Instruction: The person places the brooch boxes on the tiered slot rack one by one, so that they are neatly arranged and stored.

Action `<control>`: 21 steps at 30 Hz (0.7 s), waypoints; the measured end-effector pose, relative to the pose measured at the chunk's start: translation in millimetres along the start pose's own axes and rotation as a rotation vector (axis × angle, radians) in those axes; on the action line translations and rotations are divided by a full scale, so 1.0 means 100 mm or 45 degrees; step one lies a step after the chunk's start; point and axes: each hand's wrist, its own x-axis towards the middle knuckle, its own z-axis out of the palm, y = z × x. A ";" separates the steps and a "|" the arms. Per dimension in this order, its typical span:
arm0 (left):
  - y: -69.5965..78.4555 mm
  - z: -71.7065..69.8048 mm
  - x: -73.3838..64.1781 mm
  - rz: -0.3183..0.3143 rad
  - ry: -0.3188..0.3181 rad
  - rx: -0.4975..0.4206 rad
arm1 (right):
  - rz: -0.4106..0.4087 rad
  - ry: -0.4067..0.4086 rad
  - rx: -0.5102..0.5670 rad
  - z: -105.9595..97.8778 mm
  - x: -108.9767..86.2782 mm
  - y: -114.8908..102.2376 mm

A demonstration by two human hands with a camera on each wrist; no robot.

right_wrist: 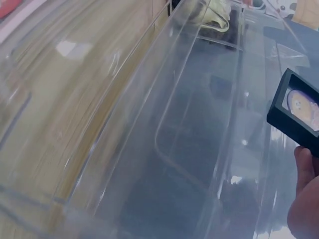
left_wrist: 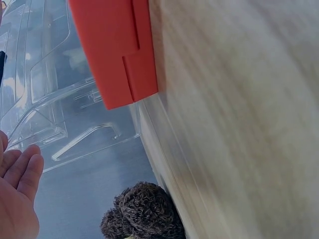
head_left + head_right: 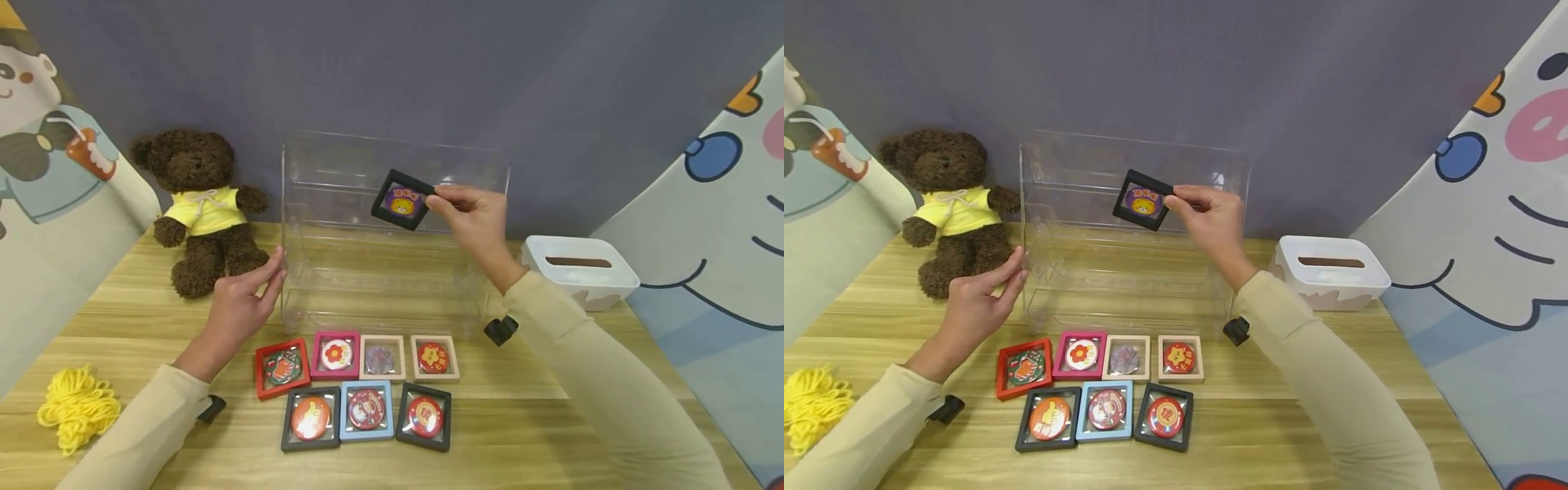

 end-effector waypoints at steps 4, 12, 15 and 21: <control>0.00 0.00 0.00 0.005 0.014 -0.004 | 0.027 -0.030 0.030 0.12 0.01 -0.02; 0.00 0.00 -0.01 0.010 0.009 0.006 | 0.104 -0.100 -0.083 0.32 -0.03 -0.32; 0.00 0.00 -0.01 0.013 0.012 0.006 | 0.069 -0.119 -0.104 0.36 -0.03 -0.20; 0.00 -0.01 -0.01 0.014 -0.007 0.007 | 0.022 -0.166 -0.137 0.41 -0.02 0.01</control>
